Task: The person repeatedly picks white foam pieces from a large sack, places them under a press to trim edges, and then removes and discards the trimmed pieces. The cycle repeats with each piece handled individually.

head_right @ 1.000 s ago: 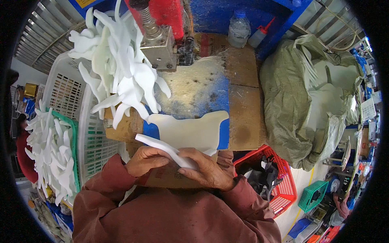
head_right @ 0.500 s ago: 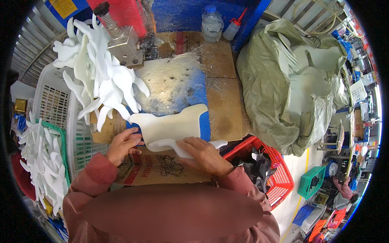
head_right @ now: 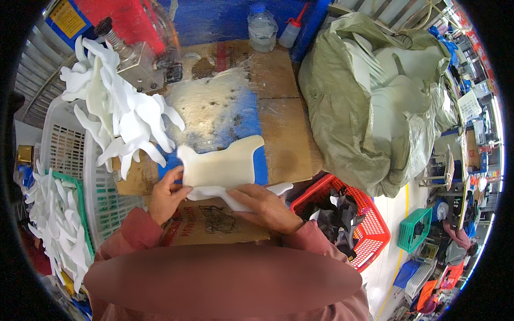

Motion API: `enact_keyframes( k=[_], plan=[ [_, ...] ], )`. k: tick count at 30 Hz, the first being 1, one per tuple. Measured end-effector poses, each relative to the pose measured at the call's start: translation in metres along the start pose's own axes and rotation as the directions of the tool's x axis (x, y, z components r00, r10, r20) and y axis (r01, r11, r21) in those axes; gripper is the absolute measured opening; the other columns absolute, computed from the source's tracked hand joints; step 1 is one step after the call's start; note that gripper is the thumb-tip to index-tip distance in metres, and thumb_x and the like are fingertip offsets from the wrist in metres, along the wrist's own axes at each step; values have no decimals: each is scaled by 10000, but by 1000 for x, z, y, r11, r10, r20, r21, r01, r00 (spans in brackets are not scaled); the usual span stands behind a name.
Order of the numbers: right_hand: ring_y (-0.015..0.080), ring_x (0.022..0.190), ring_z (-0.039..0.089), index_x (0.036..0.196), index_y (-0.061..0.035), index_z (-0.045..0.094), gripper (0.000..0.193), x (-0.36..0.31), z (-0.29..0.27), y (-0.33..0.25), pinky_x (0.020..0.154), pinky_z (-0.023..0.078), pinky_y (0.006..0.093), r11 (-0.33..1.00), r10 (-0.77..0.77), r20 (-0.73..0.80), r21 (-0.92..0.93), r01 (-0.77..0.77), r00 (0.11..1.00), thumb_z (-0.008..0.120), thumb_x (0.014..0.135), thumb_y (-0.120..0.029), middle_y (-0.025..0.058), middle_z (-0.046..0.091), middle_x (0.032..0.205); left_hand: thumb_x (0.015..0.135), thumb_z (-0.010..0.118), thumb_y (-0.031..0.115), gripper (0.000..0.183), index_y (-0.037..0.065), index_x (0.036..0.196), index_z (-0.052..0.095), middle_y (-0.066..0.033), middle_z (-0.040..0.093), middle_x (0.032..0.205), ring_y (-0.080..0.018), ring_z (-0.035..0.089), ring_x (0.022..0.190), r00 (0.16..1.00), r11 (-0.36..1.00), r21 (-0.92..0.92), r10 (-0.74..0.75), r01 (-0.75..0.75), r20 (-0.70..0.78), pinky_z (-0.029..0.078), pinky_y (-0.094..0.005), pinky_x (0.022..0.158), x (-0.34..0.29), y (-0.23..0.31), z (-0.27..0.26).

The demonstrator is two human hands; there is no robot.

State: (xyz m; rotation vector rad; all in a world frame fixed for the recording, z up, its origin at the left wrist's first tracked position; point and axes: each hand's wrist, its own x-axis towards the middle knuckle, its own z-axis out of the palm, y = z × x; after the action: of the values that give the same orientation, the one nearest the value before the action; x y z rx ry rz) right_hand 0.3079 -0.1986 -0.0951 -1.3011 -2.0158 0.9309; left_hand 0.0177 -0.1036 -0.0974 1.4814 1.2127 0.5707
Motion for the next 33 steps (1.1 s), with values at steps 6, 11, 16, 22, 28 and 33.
enact_keyframes(
  k=[6, 11, 16, 22, 28, 33],
  plan=[
    [380, 1141, 608, 1438, -87, 572, 591, -5, -12, -8, 961, 494, 454, 999, 34, 46, -29, -33, 998, 773, 896, -209, 172, 624, 1251, 955, 689, -3, 434, -27, 1365, 550, -133, 721, 1134, -140, 677, 947, 990, 982, 154, 93, -109, 109, 555, -296, 806, -5, -13, -7],
    [368, 1142, 585, 1369, -67, 637, 541, -16, -31, -21, 946, 490, 465, 1000, -5, 11, 31, 4, 1000, 775, 900, -299, 157, 630, 1201, 990, 650, 15, 348, -49, 1321, 566, -102, 710, 1151, -149, 672, 994, 987, 957, -262, -91, 124, 135, 568, -317, 806, 3, -17, -9],
    [383, 1099, 605, 1364, -72, 647, 526, -21, -42, -35, 921, 516, 449, 996, 37, 22, 84, -38, 999, 768, 904, -295, 156, 633, 1206, 997, 633, 2, 376, -18, 1366, 563, -113, 698, 1190, -170, 680, 1024, 956, 874, -417, -158, 251, 245, 582, -306, 844, -4, -15, -11],
    [334, 1112, 627, 1363, -82, 661, 565, -10, -40, -40, 918, 536, 407, 994, 4, 5, 113, -5, 1000, 848, 839, -181, 172, 604, 1228, 996, 649, 23, 398, -24, 1380, 556, -138, 702, 1187, -170, 688, 995, 925, 824, -427, -298, 374, 235, 585, -305, 807, -5, -16, 4],
    [353, 1059, 624, 1366, -191, 682, 667, 9, -42, -48, 895, 536, 424, 997, -7, -86, -76, 0, 996, 889, 735, -133, 165, 600, 1237, 1022, 644, 132, 470, -41, 1437, 510, -167, 736, 1074, -189, 723, 986, 871, 884, -134, -396, 447, 291, 598, -322, 767, -4, -1, -22],
    [307, 1020, 630, 1316, -218, 696, 614, 33, -35, -55, 850, 539, 412, 962, -136, -47, -245, 120, 990, 895, 735, -185, 135, 604, 1221, 1066, 591, 197, 447, -28, 1445, 518, -161, 721, 1145, -207, 730, 1019, 965, 955, -167, -223, 245, 138, 598, -308, 787, -21, 22, -44]
  ],
)
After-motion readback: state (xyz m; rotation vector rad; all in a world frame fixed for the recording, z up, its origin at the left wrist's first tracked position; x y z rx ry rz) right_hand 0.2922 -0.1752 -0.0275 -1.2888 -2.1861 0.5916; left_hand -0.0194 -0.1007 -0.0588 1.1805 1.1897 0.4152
